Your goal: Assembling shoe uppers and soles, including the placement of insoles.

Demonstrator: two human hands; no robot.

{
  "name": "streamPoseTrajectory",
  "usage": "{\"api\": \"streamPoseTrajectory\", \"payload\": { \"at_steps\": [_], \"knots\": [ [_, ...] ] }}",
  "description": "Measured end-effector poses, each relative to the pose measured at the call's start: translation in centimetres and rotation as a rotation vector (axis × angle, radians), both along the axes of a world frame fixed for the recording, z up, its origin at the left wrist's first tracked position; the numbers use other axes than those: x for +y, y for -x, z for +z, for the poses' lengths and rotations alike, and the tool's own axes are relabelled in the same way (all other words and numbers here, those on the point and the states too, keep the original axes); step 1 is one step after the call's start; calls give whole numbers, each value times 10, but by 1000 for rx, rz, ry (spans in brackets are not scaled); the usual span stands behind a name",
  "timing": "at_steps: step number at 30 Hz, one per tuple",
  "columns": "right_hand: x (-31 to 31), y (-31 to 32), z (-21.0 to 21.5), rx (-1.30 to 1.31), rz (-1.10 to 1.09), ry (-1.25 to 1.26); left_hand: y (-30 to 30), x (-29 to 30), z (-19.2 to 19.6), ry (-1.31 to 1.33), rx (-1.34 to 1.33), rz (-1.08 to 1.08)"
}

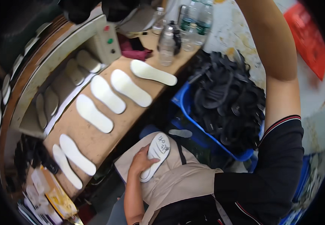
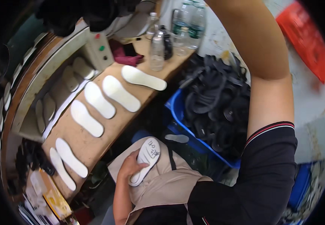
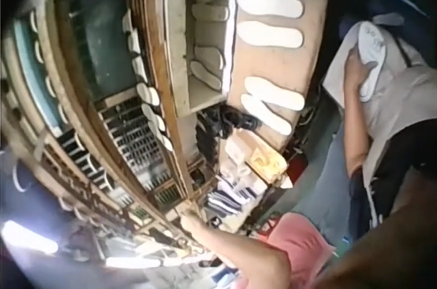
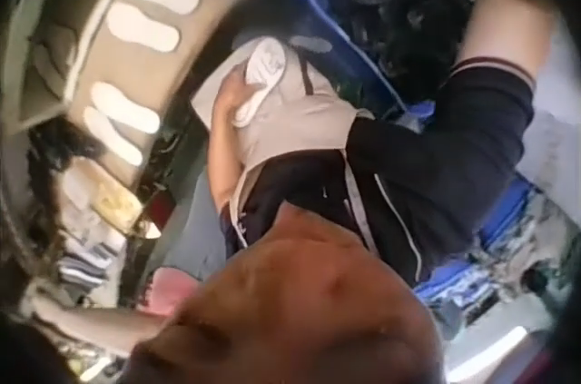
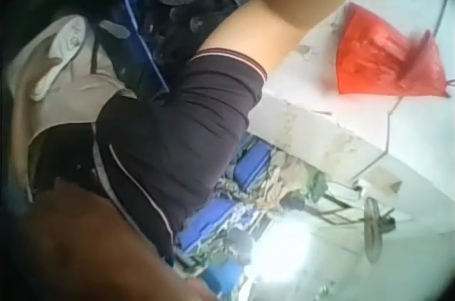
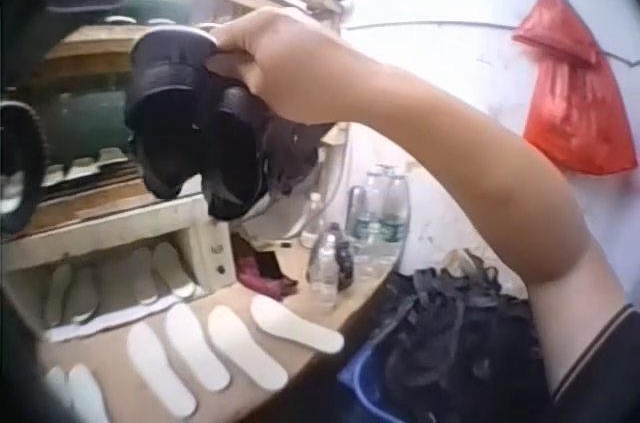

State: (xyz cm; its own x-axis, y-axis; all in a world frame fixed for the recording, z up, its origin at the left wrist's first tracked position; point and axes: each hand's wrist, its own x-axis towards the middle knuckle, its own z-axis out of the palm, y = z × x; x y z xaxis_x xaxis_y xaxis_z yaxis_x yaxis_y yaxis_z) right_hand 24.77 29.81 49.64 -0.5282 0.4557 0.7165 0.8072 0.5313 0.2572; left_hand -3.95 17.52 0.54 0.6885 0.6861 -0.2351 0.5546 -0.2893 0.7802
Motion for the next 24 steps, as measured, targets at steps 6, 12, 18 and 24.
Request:
{"api": "streamPoseTrajectory", "payload": {
  "at_steps": [6, 12, 18, 24],
  "knots": [
    [-87, -107, -39, -99, -455, 272, -53, 26, 48, 300, 380, 42],
    [-171, -140, -152, -130, -713, 112, -33, 6, 26, -64, 106, -129],
    [-257, -218, -302, -31, -963, 180, -43, 5, 56, -32, -101, -135],
    [-262, -222, -341, 148, -1049, 365, -45, 8, 91, -17, -174, -345]
  ]
}}
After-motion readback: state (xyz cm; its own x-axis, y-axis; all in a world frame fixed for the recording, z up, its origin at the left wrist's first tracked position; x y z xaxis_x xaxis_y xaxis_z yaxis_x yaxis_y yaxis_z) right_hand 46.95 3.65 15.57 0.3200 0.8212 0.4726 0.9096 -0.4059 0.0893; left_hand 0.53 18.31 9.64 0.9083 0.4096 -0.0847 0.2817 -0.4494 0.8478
